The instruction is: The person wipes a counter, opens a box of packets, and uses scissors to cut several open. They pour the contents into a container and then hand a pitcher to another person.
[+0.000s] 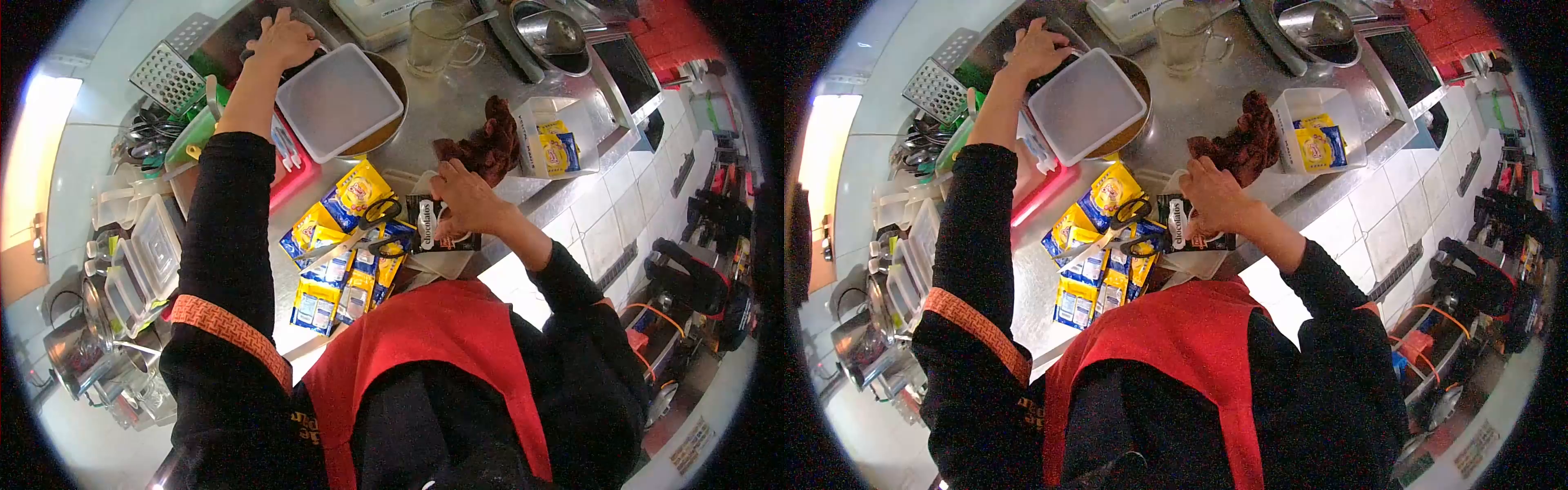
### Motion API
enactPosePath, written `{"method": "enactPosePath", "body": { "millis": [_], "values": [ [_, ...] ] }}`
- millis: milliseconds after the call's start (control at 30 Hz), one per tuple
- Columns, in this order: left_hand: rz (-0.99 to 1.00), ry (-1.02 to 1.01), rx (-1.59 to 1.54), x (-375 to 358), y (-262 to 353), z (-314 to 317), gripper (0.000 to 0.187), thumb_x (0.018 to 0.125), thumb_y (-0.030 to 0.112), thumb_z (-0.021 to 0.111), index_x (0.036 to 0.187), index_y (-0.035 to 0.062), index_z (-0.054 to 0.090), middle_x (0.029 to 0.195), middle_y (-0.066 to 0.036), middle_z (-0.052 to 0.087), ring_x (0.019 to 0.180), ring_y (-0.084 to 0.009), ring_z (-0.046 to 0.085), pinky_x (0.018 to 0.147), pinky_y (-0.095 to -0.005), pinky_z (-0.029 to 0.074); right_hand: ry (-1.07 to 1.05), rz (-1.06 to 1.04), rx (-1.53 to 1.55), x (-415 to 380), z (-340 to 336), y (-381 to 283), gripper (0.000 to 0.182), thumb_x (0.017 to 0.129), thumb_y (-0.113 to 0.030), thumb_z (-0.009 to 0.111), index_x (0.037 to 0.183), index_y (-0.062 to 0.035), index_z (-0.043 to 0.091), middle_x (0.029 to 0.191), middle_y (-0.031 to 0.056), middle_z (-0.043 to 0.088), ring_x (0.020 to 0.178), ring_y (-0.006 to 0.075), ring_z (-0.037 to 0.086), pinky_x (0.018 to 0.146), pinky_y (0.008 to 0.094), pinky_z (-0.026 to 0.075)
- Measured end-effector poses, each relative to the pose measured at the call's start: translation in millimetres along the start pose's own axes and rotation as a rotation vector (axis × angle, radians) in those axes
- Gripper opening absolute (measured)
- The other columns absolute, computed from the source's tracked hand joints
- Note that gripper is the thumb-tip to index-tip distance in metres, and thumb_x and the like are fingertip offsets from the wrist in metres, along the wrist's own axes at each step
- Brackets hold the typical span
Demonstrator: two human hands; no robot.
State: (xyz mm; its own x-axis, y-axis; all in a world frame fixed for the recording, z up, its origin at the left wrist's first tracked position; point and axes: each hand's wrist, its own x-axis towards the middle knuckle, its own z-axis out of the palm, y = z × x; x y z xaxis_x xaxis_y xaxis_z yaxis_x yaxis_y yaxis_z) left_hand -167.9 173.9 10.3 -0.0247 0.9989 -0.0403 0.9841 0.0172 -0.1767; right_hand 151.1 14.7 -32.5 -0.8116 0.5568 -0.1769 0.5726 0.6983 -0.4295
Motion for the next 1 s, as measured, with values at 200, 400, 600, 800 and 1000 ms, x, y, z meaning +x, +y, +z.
{"method": "enactPosePath", "body": {
  "millis": [200,400,600,800,1000],
  "values": [
    [0.183,0.448,-0.181,-14,-2,-30,0.036,0.078,0.038,0.056,0.109,0.0205,0.059,0.122,-0.021,0.044,0.116,-0.0359,0.039,0.092,-0.0455,0.037,-0.109,0.104,0.336,1,7,15,0.064,0.049,-0.037,0.079,0.096,-0.0005,0.054,0.084,0.018,0.059,0.08,0.0318,0.058,0.07,0.0383,0.046],
    [0.182,0.322,-0.379,-10,-19,-13,0.031,0.076,0.017,0.051,0.106,0.0208,0.059,0.116,-0.01,0.049,0.11,-0.0342,0.041,0.088,-0.0518,0.038,-0.241,0.036,0.292,10,-45,19,0.053,0.058,-0.033,0.075,0.093,0.0015,0.058,0.08,0.0179,0.06,0.07,0.0288,0.058,0.063,0.0341,0.045],
    [0.104,-0.025,-0.326,1,-6,-5,0.046,0.074,0.009,0.046,0.118,0.0174,0.05,0.13,-0.008,0.039,0.121,-0.0304,0.034,0.095,-0.0545,0.029,0.034,0.047,1.156,23,-111,23,0.022,0.084,-0.018,0.056,0.097,-0.0009,0.056,0.085,0.002,0.059,0.078,0.0079,0.053,0.068,0.0228,0.044],
    [0.015,-0.356,-0.281,21,0,-4,0.046,0.075,0.006,0.043,0.117,0.0242,0.052,0.129,-0.004,0.04,0.122,-0.027,0.034,0.092,-0.0617,0.024,0.498,0.0,0.865,107,-172,16,0.027,0.082,-0.02,0.059,0.098,0.0011,0.055,0.084,0.007,0.06,0.075,0.0123,0.053,0.068,0.0289,0.043],
    [0.134,-0.429,-0.338,9,-28,-1,0.044,0.076,0.006,0.043,0.112,0.0272,0.057,0.123,-0.007,0.048,0.118,-0.027,0.041,0.086,-0.0605,0.031,0.885,-0.015,0.212,236,-166,2,0.027,0.079,-0.023,0.059,0.09,0.0016,0.052,0.073,0.0242,0.055,0.069,0.0343,0.056,0.061,0.0394,0.043]
  ]
}}
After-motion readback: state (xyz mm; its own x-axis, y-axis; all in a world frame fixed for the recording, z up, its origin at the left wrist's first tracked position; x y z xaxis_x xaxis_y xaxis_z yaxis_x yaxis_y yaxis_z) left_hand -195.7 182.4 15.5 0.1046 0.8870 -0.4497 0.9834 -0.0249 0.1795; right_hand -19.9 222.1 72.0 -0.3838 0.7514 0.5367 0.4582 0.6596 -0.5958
